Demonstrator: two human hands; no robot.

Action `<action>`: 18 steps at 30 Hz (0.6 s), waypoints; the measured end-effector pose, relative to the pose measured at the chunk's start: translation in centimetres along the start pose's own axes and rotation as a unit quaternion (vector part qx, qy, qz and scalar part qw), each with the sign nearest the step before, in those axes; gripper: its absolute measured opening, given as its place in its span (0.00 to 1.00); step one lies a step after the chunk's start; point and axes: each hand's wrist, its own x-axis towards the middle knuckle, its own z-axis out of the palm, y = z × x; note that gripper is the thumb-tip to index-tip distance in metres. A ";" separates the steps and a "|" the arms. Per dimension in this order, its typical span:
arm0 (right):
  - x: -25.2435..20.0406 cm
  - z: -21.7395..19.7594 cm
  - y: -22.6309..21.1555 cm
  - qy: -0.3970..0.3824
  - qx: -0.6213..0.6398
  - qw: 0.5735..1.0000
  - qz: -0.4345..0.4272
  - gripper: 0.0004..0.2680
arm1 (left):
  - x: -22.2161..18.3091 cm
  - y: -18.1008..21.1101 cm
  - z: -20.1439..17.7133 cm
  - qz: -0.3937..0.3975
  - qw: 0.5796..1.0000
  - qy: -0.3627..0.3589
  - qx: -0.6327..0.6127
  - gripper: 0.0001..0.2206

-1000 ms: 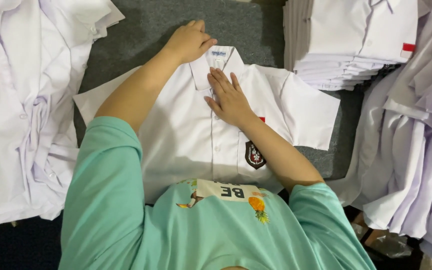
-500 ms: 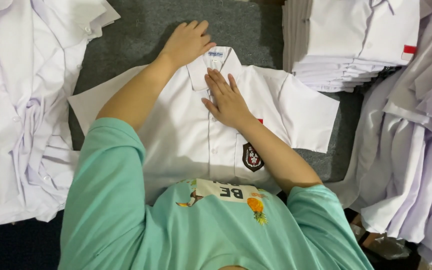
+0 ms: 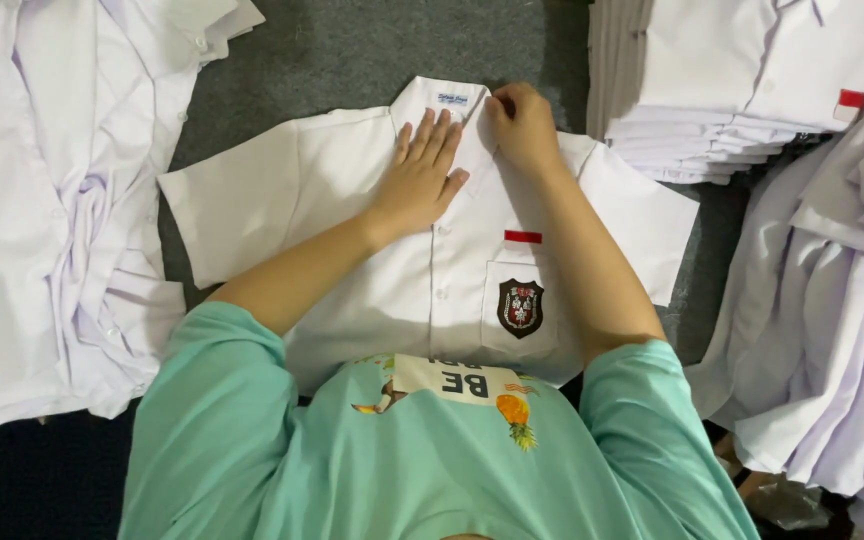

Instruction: The person buttons the collar of a white school shirt and then folds it into a neat rectangle for packaging.

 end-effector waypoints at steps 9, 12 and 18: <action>0.8 -4.2 -3.6 -0.112 0.214 0.956 0.167 0.04 | 7.7 -12.0 3.4 -0.128 0.953 0.217 -0.171 0.12; 0.5 -4.5 -4.5 -0.118 0.206 0.955 0.177 0.04 | 7.0 -10.5 -1.6 -0.152 0.940 0.134 -0.276 0.10; 0.0 -3.9 -4.2 -0.076 0.249 0.956 0.136 0.05 | 8.1 -14.9 3.5 -0.170 0.914 0.132 -0.344 0.13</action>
